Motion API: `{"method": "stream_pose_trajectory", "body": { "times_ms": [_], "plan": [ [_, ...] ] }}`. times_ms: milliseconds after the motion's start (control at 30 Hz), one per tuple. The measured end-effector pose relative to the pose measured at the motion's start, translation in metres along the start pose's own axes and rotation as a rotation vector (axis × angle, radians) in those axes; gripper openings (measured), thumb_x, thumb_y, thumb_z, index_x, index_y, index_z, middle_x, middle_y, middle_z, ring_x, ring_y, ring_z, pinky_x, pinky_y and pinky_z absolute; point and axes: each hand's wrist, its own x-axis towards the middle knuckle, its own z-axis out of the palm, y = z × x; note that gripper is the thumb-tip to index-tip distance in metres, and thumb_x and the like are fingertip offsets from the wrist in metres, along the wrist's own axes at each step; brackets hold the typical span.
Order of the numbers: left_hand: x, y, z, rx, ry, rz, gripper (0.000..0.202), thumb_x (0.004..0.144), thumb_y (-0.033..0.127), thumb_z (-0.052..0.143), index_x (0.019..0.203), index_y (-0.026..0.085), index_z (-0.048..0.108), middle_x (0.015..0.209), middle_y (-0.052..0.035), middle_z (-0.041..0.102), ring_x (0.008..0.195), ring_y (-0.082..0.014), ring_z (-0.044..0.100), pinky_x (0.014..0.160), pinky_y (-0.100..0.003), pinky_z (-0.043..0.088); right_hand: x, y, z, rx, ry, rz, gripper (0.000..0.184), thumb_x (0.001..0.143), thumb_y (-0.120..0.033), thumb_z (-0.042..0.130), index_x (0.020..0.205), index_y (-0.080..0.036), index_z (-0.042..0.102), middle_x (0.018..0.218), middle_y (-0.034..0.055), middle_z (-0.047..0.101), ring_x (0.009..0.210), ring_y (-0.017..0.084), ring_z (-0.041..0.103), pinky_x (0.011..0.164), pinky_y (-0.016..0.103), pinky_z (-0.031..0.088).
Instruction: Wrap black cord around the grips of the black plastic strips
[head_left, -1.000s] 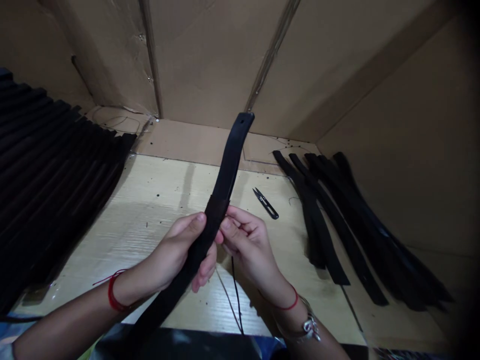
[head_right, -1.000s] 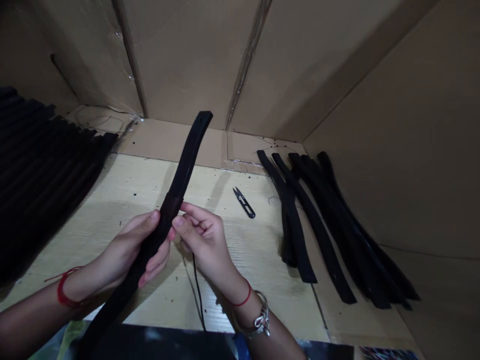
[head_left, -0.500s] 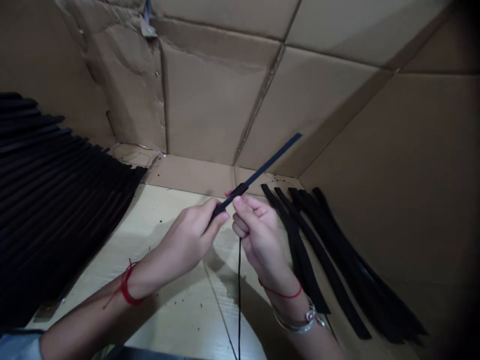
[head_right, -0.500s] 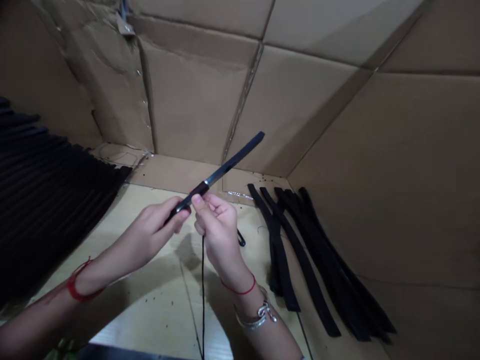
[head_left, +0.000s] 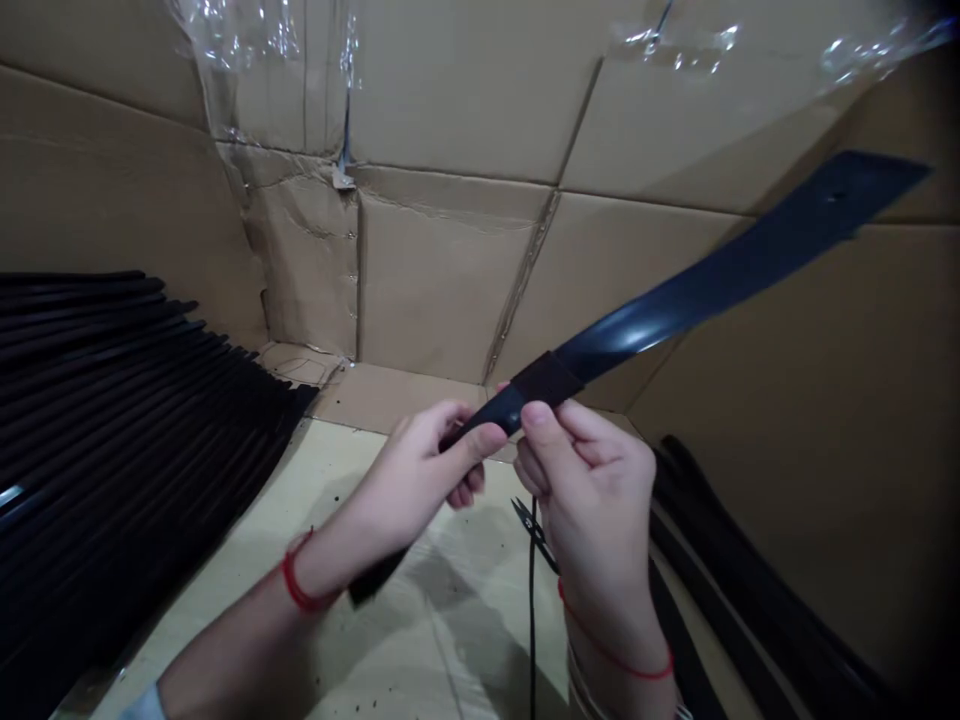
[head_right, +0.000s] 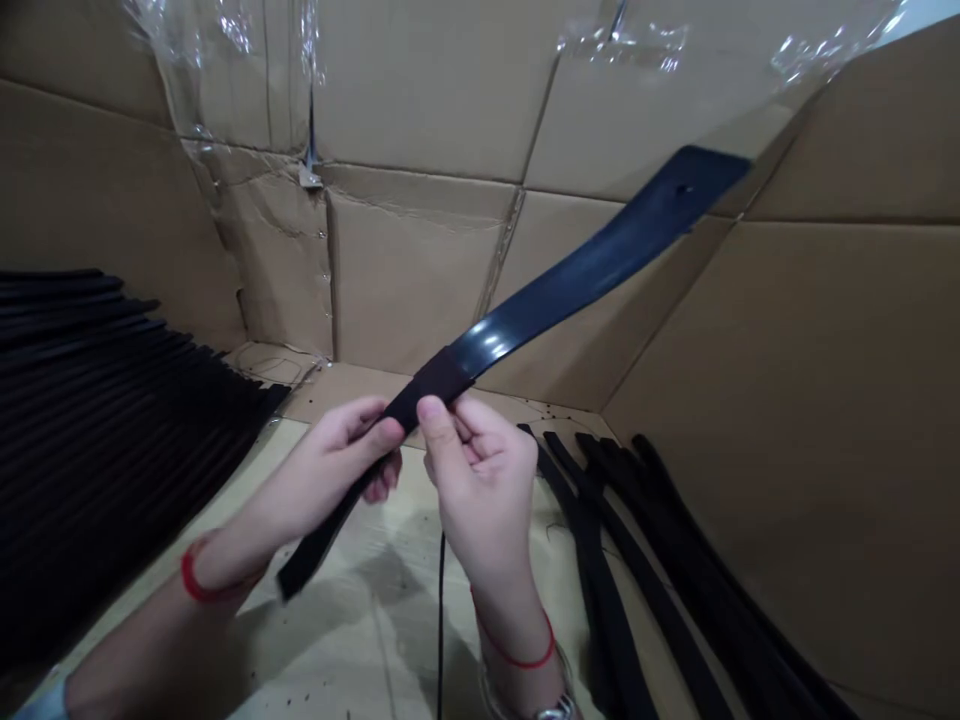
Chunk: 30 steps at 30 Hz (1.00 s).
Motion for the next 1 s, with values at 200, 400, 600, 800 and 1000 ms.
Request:
{"method": "stream_pose_trajectory", "body": {
  "times_ms": [200,400,600,800,1000],
  "plan": [
    [0.003,0.000,0.001,-0.067,-0.233,-0.134,0.052,0.097,0.065,0.035,0.076,0.018,0.037,0.054,0.0072,0.027,0.040,-0.0053,0.021,0.037,-0.016,0.019,0.011,0.002,0.003,0.147,-0.092,0.169,0.025,0.078,-0.037,0.077,0.076,-0.016,0.064,0.051,-0.0086,0.025,0.042,0.003,0.013,0.038,0.021,0.009],
    [0.005,-0.007,-0.013,0.279,0.105,0.149,0.049,0.098,0.060,0.041,0.082,0.015,0.049,0.068,-0.0021,0.048,0.061,-0.0109,0.047,0.053,-0.017,0.035,0.014,0.013,0.004,0.072,0.075,0.034,0.022,0.077,-0.035,0.078,0.085,-0.016,0.069,0.053,-0.0068,0.033,0.043,0.004,0.018,0.039,0.021,0.013],
    [0.001,-0.001,-0.019,0.100,-0.368,-0.140,0.065,0.098,0.068,0.021,0.082,0.013,0.053,0.057,-0.0027,0.050,0.045,-0.0132,0.048,0.044,-0.021,0.036,0.009,0.006,0.005,0.099,-0.169,0.156,0.019,0.081,-0.033,0.074,0.084,-0.014,0.072,0.050,-0.0076,0.026,0.042,0.003,0.016,0.039,0.020,0.010],
    [-0.009,0.003,-0.002,0.493,0.201,0.172,0.045,0.093,0.060,0.053,0.091,0.015,0.052,0.068,-0.0009,0.049,0.060,-0.0117,0.044,0.052,-0.018,0.028,0.003,0.002,0.008,0.142,-0.028,0.153,0.024,0.081,-0.039,0.073,0.086,-0.016,0.073,0.053,-0.0058,0.031,0.042,0.003,0.018,0.037,0.019,0.014],
    [-0.002,0.002,-0.013,0.138,-0.112,0.051,0.050,0.098,0.062,0.034,0.084,0.016,0.046,0.062,0.0014,0.043,0.052,-0.0093,0.038,0.047,-0.017,0.031,0.008,0.012,0.011,0.078,0.024,0.027,0.025,0.077,-0.039,0.078,0.075,-0.017,0.065,0.051,-0.0077,0.028,0.041,0.004,0.018,0.037,0.021,0.013]
  ]
}}
